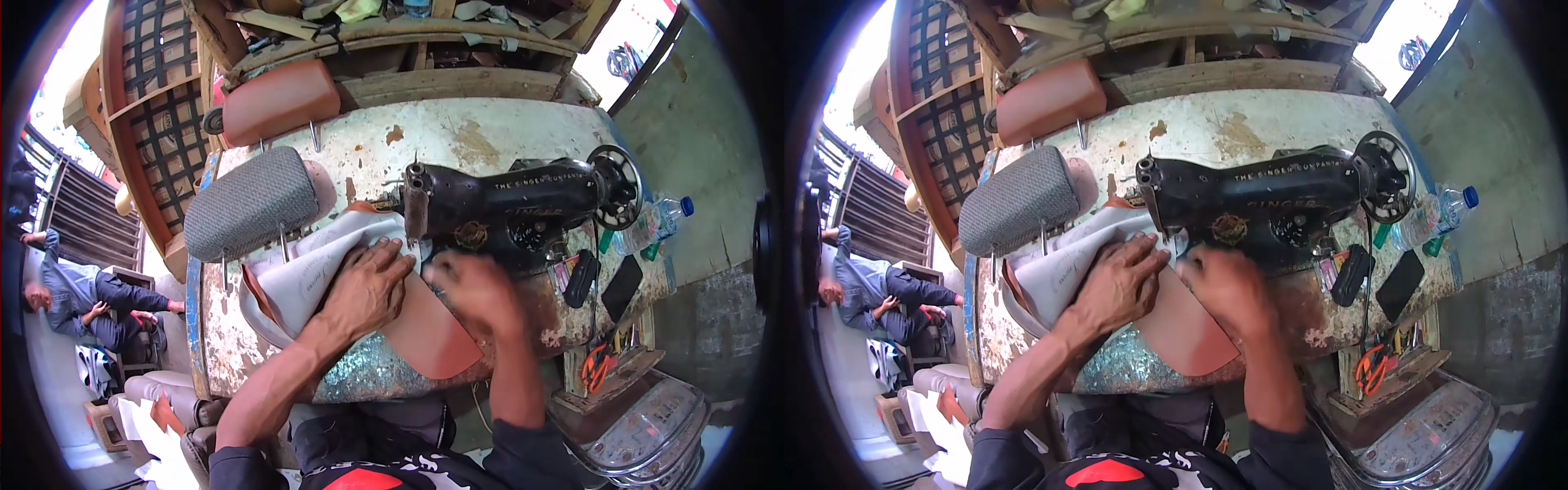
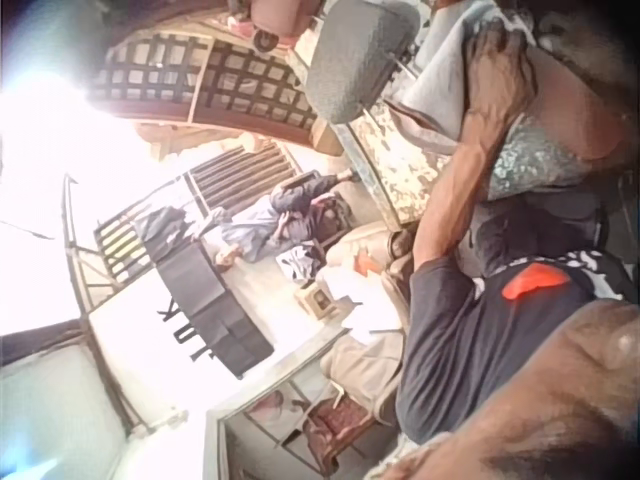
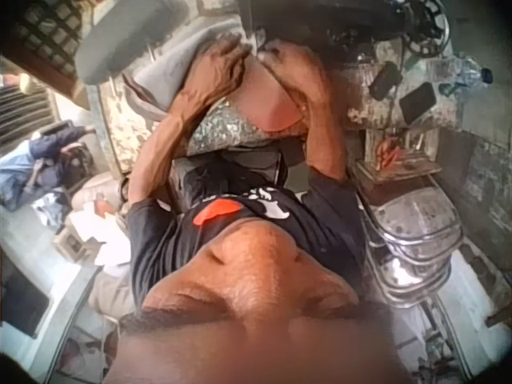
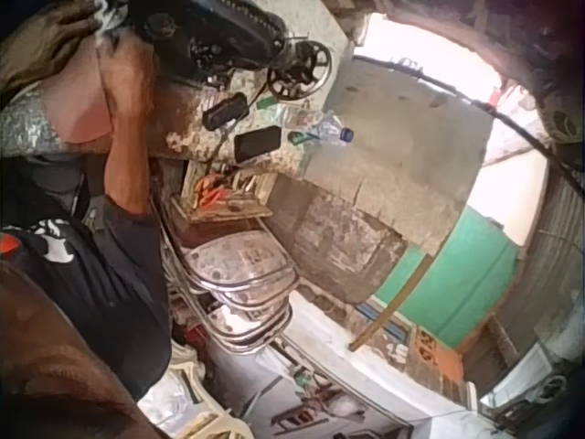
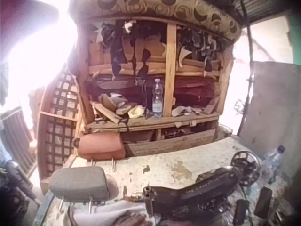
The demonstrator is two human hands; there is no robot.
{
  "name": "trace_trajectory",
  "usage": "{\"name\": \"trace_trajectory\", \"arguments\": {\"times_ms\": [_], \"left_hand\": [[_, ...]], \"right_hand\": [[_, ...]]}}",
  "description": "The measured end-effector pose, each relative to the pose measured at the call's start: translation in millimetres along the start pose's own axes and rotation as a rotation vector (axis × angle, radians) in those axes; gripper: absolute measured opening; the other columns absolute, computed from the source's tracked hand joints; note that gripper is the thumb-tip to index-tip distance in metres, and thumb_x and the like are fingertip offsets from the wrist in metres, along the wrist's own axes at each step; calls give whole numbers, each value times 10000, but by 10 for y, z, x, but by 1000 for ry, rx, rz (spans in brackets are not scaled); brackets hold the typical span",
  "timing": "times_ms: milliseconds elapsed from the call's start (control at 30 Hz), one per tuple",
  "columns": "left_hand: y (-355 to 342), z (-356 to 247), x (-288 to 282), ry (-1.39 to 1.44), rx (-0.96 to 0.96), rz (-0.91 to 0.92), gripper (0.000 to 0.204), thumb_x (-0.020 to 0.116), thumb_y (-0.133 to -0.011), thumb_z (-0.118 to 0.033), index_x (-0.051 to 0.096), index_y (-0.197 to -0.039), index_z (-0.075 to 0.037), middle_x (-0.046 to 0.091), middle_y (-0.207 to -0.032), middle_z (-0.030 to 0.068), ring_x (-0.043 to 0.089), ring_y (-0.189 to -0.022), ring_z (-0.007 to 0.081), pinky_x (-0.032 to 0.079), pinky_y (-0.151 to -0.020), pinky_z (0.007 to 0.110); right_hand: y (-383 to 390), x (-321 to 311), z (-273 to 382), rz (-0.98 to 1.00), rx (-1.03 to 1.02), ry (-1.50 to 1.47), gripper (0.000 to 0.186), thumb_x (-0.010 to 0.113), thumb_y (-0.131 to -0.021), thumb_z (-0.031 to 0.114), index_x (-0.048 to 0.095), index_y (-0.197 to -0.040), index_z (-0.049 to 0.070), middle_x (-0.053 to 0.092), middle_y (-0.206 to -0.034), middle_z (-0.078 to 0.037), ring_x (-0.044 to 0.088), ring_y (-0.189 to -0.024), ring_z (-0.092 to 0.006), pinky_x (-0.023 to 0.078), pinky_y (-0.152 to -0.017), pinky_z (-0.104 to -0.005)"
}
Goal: The person cuts a leather piece with scissors following a template, aligns the cut piece against a fabric piece, and stitches the two pieces together using a sewing machine.
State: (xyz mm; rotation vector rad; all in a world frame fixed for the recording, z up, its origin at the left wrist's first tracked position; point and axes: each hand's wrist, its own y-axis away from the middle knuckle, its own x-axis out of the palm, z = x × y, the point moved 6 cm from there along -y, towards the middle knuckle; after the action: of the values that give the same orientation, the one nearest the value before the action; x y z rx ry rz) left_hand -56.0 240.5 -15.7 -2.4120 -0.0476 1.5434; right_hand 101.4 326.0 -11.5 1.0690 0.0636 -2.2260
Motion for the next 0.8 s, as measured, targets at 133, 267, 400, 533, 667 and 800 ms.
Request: {"name": "trace_trajectory", "arguments": {"times_ms": [133, 267, 400, 533, 667, 800], "left_hand": [[-311, -80, -158, 143, -140, 247, 285, 621, -945, -189, 740, -1125, -4, 697, -1275, 207, 684, -1115, 412, 545, -1015, 473], [-491, -188, -268, 69, -109, 311, 294, 632, -953, -264, 755, -1102, -43, 716, -1146, 194, 706, -977, 401, 566, -917, 470], [-438, -245, -288, -2, -122, 317, 331, 652, -940, -317, 749, -1111, -51, 695, -1087, 185, 687, -982, 403, 564, -887, 479], [-367, -15, -310, 151, -111, 229, 432, 658, -951, -406, 793, -1042, -6, 705, -1197, 248, 695, -1075, 407, 552, -966, 465], [-381, 35, -364, 354, -264, 298, 581, 597, -1007, -505, 788, -1027, 42, 695, -1261, 271, 688, -1136, 393, 534, -994, 429], [-247, 277, -268, 480, -707, 295, 569, 606, -1016, -501, 767, -1088, 39, 693, -1280, 267, 723, -1068, 378, 554, -941, 418]], "right_hand": [[731, 245, 197, 156, 76, -115, 411, 695, -970, 359, 682, -1190, 12, 728, -951, -233, 721, -927, -426, 553, -786, -514], [802, 721, 690, 131, -294, -570, 381, 720, -947, 279, 659, -1207, 6, 704, -1000, -227, 710, -929, -394, 543, -804, -479], [1005, 538, 648, -486, -138, 69, 452, 783, -890, 255, 675, -1271, 38, 664, -1156, -137, 617, -1041, -351, 476, -934, -446], [1088, 366, 396, -681, 104, 163, 633, 818, -846, 310, 578, -1376, 59, 582, -1317, -164, 547, -1173, -349, 398, -1010, -546], [918, 483, 530, -547, -233, -25, 770, 850, -804, 275, 510, -1450, 30, 532, -1417, -200, 486, -1340, -374, 356, -1109, -565], [935, 672, 790, -496, -547, -449, 388, 787, -874, 159, 668, -1217, 22, 647, -1188, -151, 630, -1117, -352, 510, -964, -438]]}}
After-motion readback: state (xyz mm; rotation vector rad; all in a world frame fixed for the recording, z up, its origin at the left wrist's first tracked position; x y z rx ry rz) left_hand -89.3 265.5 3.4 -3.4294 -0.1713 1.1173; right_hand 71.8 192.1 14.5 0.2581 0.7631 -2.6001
